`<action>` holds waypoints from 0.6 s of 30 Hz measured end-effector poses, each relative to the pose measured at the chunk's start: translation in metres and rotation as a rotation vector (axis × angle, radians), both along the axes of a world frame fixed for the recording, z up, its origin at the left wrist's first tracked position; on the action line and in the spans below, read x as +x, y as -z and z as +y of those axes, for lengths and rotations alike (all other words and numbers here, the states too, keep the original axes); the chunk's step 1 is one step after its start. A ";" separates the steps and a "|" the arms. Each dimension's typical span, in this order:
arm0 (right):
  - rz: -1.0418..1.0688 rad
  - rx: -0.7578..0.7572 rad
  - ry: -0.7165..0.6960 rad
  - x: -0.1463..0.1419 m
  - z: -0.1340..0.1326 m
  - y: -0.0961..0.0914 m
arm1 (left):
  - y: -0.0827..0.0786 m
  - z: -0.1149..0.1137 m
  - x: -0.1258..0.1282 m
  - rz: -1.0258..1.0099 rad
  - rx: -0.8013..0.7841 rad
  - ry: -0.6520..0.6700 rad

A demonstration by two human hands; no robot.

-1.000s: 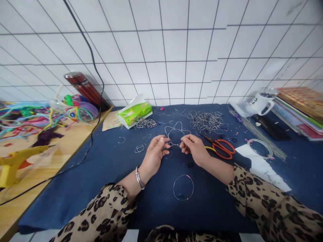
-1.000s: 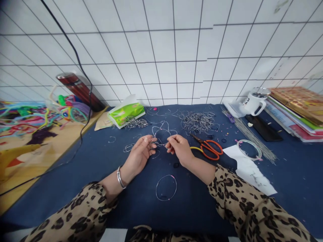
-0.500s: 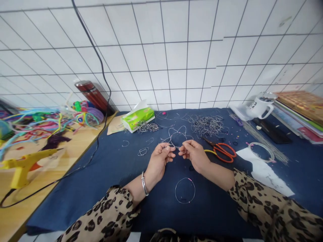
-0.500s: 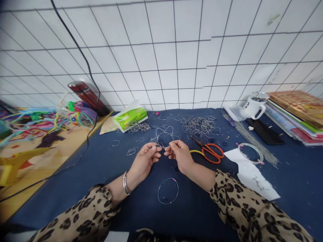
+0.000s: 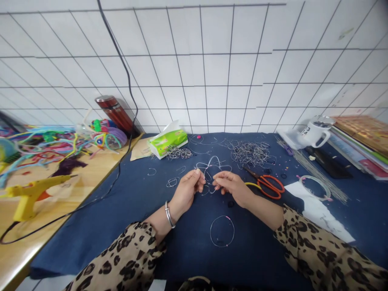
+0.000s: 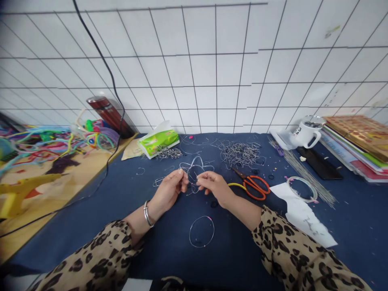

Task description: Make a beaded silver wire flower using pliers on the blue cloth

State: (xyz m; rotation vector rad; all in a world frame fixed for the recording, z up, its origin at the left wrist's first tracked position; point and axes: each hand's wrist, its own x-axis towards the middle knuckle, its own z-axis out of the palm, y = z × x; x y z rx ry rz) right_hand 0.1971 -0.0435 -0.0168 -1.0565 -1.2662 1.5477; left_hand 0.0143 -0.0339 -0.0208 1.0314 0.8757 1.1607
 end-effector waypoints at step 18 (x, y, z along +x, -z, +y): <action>0.145 0.021 0.201 0.004 0.003 -0.002 | -0.002 -0.006 0.004 0.079 0.120 -0.094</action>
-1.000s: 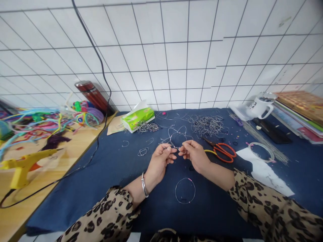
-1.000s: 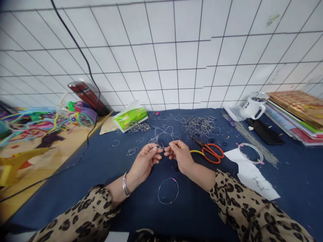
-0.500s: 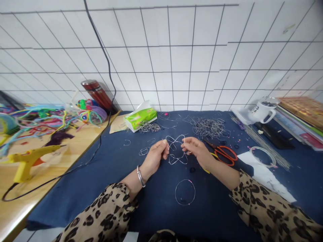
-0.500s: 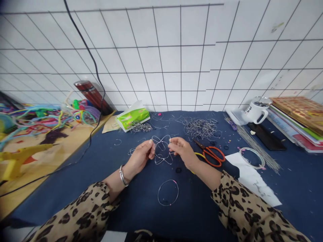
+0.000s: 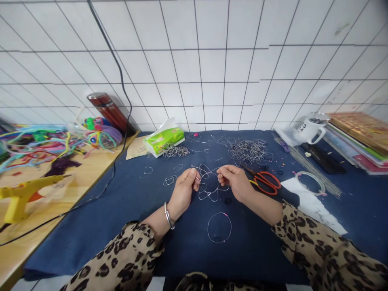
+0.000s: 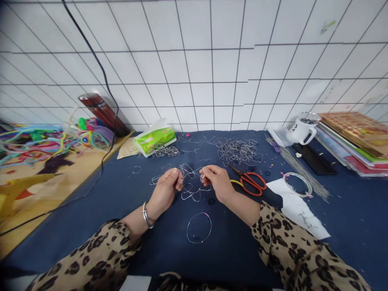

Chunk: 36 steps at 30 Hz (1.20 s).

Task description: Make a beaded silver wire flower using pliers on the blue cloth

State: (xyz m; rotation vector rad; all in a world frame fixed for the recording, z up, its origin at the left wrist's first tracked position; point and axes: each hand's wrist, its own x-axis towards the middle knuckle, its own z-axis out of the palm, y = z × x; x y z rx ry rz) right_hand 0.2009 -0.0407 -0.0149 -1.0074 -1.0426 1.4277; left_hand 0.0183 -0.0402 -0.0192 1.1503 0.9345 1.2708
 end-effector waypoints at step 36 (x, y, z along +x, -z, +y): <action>-0.329 0.041 -0.156 -0.006 0.002 0.003 | 0.001 -0.002 0.002 0.010 -0.084 0.054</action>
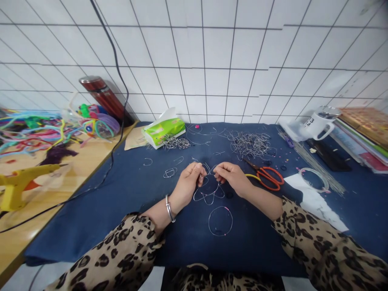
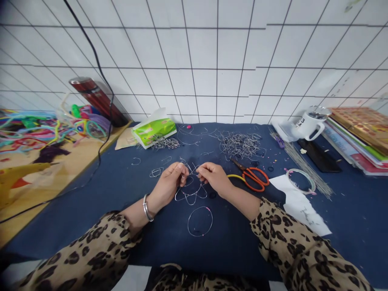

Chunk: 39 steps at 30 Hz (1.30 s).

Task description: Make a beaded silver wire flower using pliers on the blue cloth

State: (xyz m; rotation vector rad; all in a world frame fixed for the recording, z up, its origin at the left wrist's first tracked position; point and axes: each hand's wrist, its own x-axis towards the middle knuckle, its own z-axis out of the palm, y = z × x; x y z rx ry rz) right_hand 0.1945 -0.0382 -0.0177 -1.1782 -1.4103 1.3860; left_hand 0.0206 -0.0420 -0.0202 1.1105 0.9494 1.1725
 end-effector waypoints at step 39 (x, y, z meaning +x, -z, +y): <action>0.128 0.126 0.238 0.010 0.004 -0.003 | 0.004 0.005 -0.004 0.242 -0.034 0.469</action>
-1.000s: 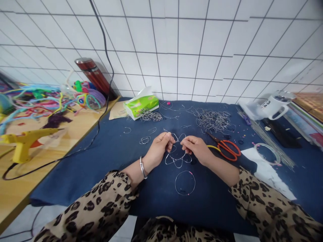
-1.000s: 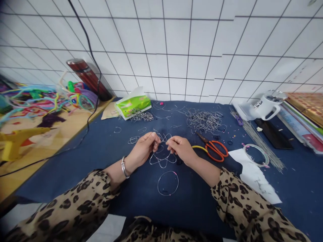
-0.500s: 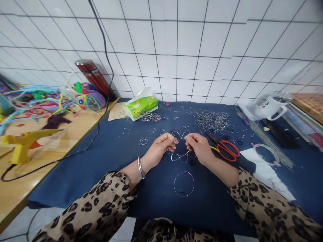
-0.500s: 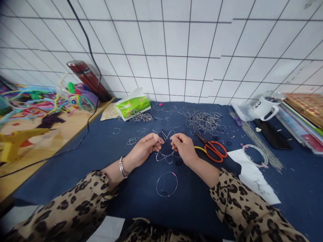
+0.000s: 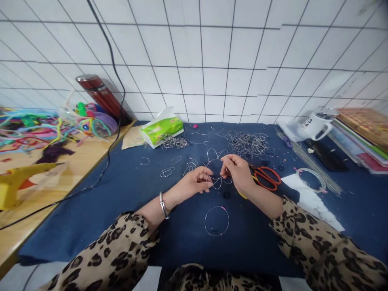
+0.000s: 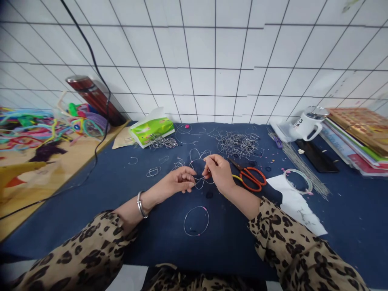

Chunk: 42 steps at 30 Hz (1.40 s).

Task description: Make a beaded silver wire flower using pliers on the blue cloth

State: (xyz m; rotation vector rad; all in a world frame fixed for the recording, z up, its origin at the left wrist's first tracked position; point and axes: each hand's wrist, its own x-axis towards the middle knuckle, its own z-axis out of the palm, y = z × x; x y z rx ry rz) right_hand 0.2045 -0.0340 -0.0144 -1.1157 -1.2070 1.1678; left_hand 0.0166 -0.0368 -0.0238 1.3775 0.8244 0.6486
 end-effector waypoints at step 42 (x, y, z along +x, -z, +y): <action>-0.639 -0.128 -0.400 0.015 0.007 -0.004 | -0.008 0.013 -0.017 0.399 0.075 0.104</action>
